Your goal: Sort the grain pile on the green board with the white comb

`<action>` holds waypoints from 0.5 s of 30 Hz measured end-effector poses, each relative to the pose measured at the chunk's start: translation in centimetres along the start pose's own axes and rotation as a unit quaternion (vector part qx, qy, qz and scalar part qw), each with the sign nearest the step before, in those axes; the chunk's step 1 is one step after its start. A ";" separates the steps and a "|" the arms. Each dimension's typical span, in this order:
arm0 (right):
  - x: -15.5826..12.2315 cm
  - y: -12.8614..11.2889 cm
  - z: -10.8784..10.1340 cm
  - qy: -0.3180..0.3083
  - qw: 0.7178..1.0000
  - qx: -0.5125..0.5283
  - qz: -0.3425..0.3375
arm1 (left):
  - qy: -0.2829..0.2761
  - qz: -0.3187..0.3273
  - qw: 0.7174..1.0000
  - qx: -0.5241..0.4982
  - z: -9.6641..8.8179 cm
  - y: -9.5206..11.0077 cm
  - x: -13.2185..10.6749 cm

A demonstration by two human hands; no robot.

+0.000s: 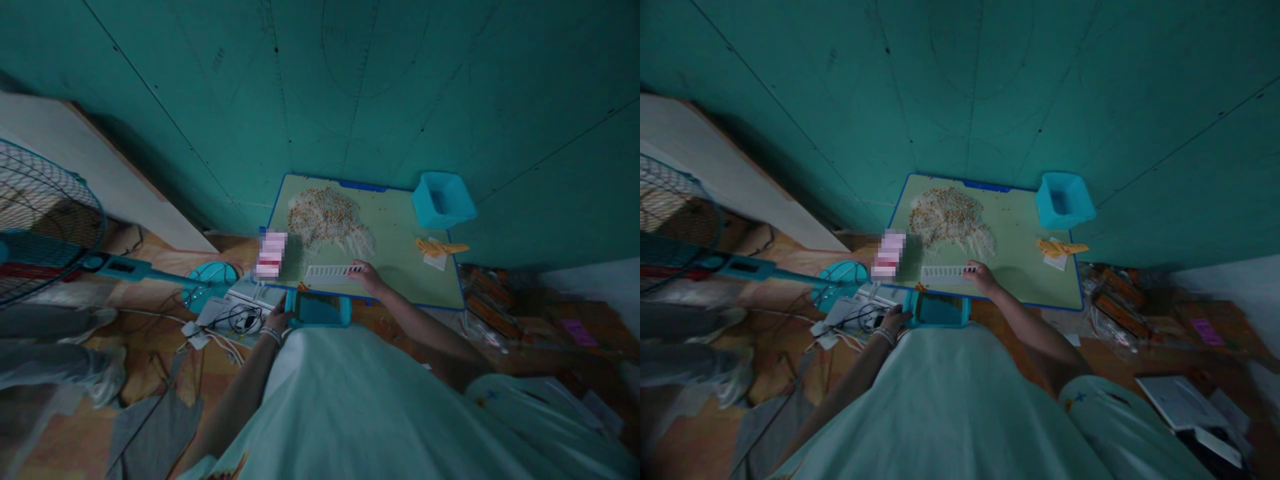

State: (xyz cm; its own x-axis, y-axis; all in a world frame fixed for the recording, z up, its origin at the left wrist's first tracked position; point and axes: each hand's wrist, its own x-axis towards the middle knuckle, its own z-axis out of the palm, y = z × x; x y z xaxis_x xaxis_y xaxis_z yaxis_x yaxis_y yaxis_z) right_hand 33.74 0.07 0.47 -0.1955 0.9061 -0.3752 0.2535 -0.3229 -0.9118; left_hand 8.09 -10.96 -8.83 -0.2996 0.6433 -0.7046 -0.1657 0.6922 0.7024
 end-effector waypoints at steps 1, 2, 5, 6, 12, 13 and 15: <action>-0.1 0.2 -0.1 -0.002 1.000 -0.002 0.003 | -0.002 -0.004 1.000 -0.001 0.0 0.0 0.1; -0.3 0.4 -0.1 -0.002 1.000 -0.002 0.005 | -0.005 -0.008 1.000 -0.003 0.0 0.0 0.1; -0.8 0.9 -0.5 -0.004 1.000 0.000 0.007 | -0.020 -0.008 1.000 -0.020 -0.1 -0.1 0.2; -1.0 0.9 -0.7 -0.004 1.000 0.001 0.008 | -0.024 -0.006 0.999 -0.026 -0.1 -0.1 0.2; -1.2 0.3 -1.3 0.037 0.999 0.018 0.007 | -0.019 -0.009 1.000 0.006 -0.2 -0.2 0.3; -1.0 0.1 -1.3 0.049 0.999 0.024 0.004 | -0.018 -0.009 1.000 0.010 -0.2 -0.3 0.4; -0.6 -0.1 -1.1 0.067 0.997 0.032 0.000 | -0.020 -0.009 1.000 0.008 -0.2 -0.3 0.4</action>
State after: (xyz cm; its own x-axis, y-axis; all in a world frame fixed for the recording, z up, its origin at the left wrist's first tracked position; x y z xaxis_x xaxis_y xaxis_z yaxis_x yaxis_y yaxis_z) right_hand 34.88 -0.10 0.92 -0.0659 0.9333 -0.3530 0.1910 -0.3354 -0.9225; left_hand 7.86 -10.98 -9.34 -0.2584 0.6434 -0.7206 -0.1555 0.7084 0.6884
